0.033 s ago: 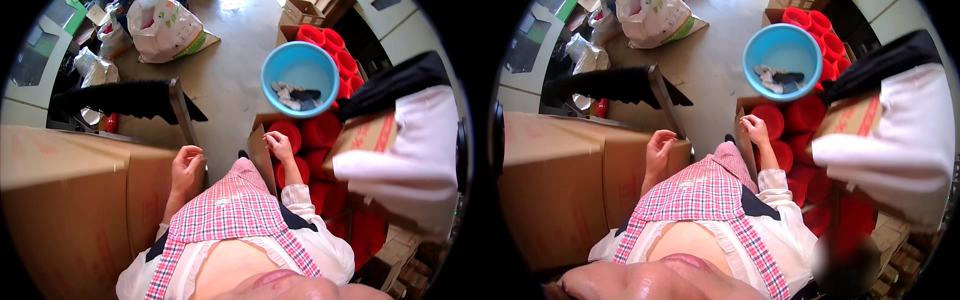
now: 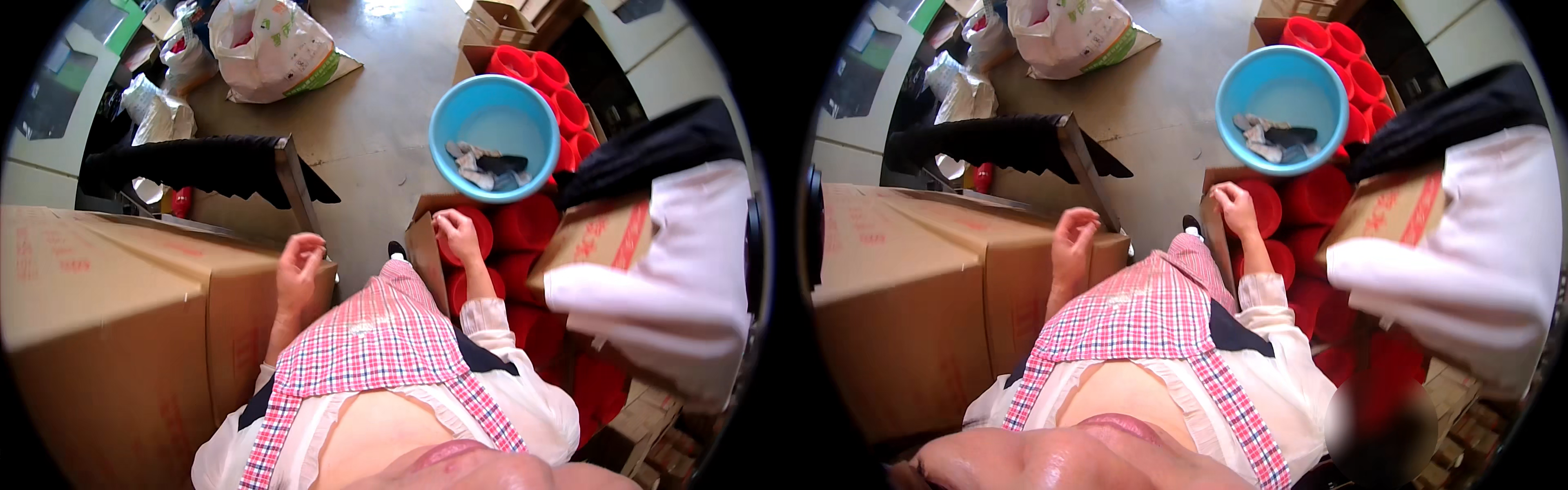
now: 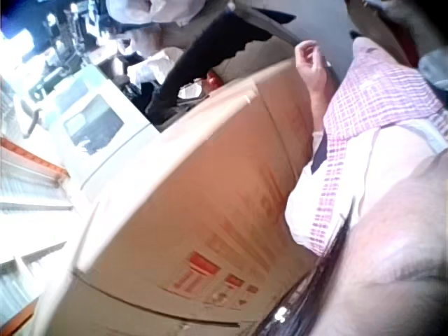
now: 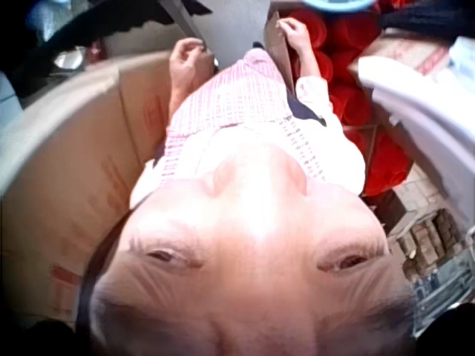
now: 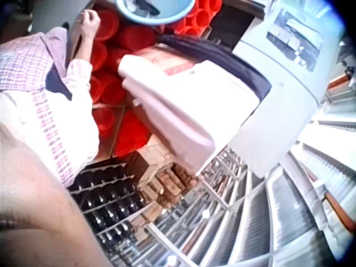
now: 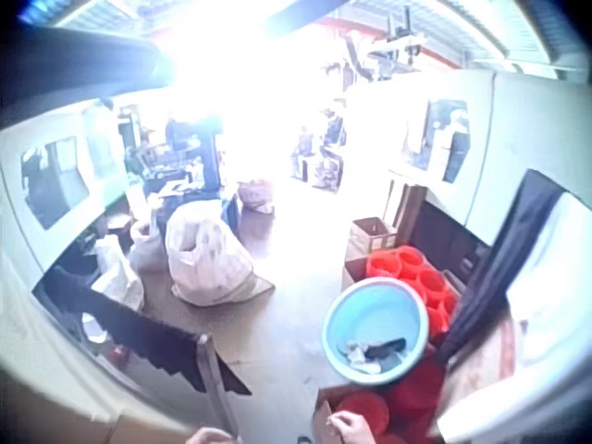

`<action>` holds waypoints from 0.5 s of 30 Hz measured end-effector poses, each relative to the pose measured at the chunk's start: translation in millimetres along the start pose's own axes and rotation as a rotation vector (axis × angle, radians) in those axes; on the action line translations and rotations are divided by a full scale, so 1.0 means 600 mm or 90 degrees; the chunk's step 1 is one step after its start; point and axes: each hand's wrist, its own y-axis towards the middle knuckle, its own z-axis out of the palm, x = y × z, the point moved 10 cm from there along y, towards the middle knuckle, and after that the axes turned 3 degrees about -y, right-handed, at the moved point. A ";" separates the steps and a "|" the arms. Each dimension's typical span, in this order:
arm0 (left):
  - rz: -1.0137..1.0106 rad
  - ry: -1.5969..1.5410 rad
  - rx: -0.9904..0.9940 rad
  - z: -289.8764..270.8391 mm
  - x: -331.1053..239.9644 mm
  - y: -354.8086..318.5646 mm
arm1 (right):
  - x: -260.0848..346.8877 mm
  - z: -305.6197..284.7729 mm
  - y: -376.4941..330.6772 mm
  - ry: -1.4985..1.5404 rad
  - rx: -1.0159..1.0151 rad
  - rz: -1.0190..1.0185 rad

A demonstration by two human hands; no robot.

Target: The person sits on the floor and repeatedly picks up white plastic container halves, wipes them with a cloth, and snaps them together. They place the assembled containers into a cardboard box and occasionally operate a nearby machine control panel.

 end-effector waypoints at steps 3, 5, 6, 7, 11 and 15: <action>0.074 0.078 -0.154 -0.026 -0.052 0.099 | 0.043 -0.006 0.177 -0.133 -0.004 -0.031; 0.077 0.092 -0.166 -0.036 -0.081 0.171 | 0.100 0.005 0.319 -0.322 -0.015 -0.163; 0.073 0.113 -0.173 -0.046 -0.092 0.199 | 0.112 0.026 0.390 -0.383 0.024 -0.177; 0.073 0.148 -0.157 -0.047 -0.099 0.238 | 0.121 0.031 0.450 -0.503 0.032 -0.229; 0.075 0.213 -0.129 -0.070 -0.114 0.388 | 0.081 0.003 0.669 -0.890 0.147 -0.257; 0.014 0.116 -0.165 -0.123 -0.078 0.531 | -0.064 -0.067 0.737 -1.102 0.364 0.038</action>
